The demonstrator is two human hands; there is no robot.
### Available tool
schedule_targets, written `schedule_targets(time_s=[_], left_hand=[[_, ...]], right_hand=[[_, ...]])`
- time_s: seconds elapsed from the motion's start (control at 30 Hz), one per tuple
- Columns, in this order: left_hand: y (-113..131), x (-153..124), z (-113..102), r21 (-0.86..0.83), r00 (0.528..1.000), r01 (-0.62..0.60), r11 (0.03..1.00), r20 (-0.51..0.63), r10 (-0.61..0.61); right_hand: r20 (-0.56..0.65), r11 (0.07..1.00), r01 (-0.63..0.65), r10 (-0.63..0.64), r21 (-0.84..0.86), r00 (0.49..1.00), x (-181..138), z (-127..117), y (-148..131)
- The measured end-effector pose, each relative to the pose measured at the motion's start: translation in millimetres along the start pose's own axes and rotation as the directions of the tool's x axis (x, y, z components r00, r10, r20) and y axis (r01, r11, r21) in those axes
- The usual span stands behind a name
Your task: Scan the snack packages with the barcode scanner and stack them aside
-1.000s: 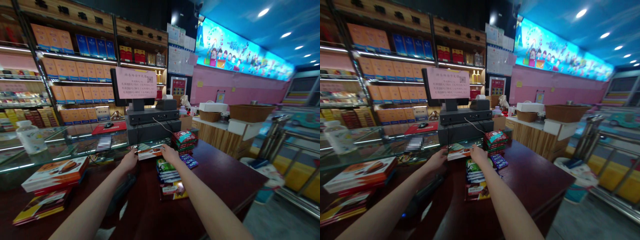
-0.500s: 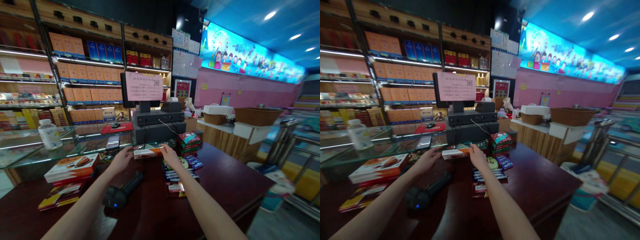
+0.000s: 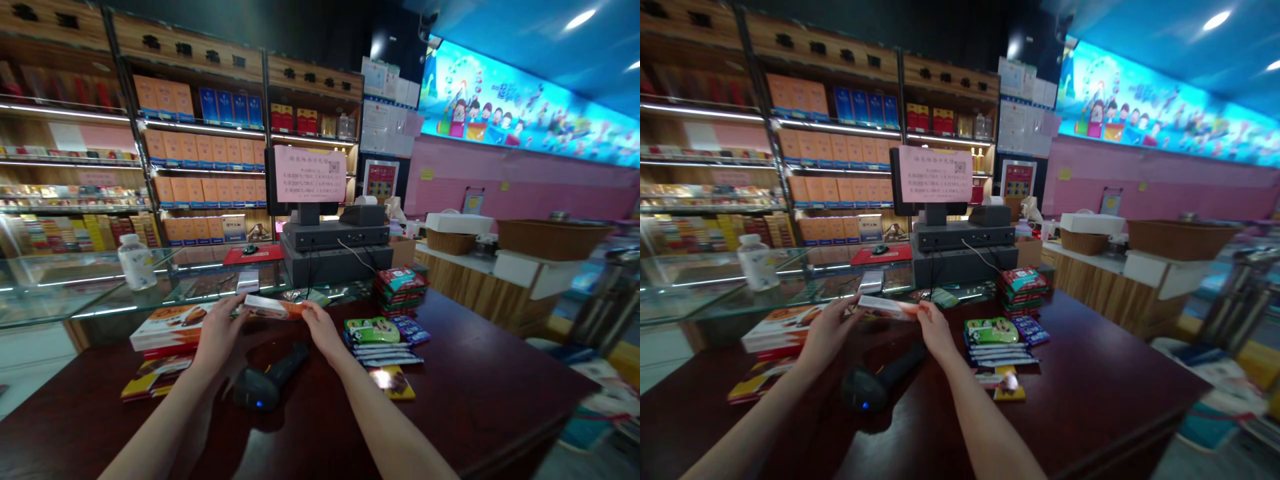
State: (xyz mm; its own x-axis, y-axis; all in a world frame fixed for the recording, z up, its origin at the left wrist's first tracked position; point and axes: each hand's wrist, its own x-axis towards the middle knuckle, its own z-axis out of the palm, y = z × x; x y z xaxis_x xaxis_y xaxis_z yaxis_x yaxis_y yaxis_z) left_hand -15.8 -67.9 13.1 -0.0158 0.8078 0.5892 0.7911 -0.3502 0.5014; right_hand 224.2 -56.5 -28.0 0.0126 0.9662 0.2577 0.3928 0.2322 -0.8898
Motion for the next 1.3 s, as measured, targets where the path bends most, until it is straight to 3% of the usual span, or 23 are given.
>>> schedule_targets(time_s=[0.3, 0.5, 0.8, 1.03, 1.13, 1.3], left_hand=[[-18.5, -11.8, -8.8, 0.182, 0.986, -0.118, 0.976, -0.094, 0.137], [-12.0, -16.3, -0.6, 0.283, 0.981, -0.168, 0.944, -0.047, 0.188], [7.4, -9.9, 15.2, 0.292, 0.94, -0.34, 0.894, 0.127, 0.316], [17.9, -7.5, 25.9, 0.242, 0.931, -0.359, 0.901, 0.164, 0.327], [9.1, -9.0, 22.0, 0.239, 0.933, -0.354, 0.904, 0.151, 0.326], [-28.1, -18.5, 11.1, 0.213, 0.972, -0.237, 0.948, 0.045, 0.233]], right_hand=[[0.118, 0.996, -0.011, 0.0, 0.094, 0.993, -0.4, 35.5, 6.0], [0.062, 0.999, 0.042, -0.041, -0.014, 0.997, 1.3, 37.6, 14.3], [-0.051, 0.938, 0.335, -0.34, -0.085, 0.939, -12.5, 32.8, -8.0], [-0.062, 0.911, 0.347, -0.368, -0.222, 0.928, -12.5, 30.6, -10.8], [-0.091, 0.909, 0.354, -0.381, -0.22, 0.92, -11.3, 30.0, -5.8], [-0.128, 0.907, 0.368, -0.398, -0.205, 0.909, -7.9, 32.3, 0.7]])
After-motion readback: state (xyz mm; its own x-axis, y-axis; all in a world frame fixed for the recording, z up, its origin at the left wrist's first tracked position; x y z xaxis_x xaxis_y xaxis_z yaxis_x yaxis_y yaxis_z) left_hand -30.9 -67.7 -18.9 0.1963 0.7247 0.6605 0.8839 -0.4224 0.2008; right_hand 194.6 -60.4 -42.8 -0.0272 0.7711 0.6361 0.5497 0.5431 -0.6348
